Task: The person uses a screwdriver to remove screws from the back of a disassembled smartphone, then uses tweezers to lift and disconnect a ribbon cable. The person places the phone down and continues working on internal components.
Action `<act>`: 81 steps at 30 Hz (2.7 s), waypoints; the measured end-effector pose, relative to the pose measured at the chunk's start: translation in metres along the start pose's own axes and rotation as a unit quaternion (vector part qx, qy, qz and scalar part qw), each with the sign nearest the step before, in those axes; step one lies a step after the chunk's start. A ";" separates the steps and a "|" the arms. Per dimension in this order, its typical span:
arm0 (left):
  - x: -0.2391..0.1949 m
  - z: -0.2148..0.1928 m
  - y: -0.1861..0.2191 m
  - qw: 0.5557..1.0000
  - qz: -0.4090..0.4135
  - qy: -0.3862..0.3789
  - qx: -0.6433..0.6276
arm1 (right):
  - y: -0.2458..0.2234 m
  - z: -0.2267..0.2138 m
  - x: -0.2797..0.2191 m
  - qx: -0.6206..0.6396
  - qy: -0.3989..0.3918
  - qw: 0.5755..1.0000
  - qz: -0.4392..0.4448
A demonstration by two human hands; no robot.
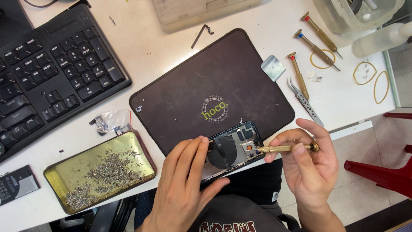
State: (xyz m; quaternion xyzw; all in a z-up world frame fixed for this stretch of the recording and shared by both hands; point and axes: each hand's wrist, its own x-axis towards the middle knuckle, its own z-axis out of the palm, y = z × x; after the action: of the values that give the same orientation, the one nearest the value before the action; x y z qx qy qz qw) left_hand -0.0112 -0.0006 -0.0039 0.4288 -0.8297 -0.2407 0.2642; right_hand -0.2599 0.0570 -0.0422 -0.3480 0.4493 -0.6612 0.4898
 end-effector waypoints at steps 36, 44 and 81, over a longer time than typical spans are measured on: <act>-0.040 -0.089 -0.018 0.963 -0.096 0.136 0.214 | 0.028 -0.079 -0.012 -0.024 0.017 0.999 -0.033; 0.026 -0.017 0.021 0.988 0.016 -0.091 0.127 | -0.006 -0.040 -0.026 0.075 0.078 0.994 -0.028; -0.089 0.007 0.028 0.967 -0.255 0.000 0.027 | -0.004 0.118 0.145 -0.498 -0.474 0.679 -0.256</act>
State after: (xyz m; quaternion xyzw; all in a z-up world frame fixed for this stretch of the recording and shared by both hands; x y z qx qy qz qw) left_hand 0.0119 0.0894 -0.0120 0.6329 -0.6992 -0.2777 0.1829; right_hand -0.1954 -0.1120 0.0062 -0.9089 0.3136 -0.1861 0.2025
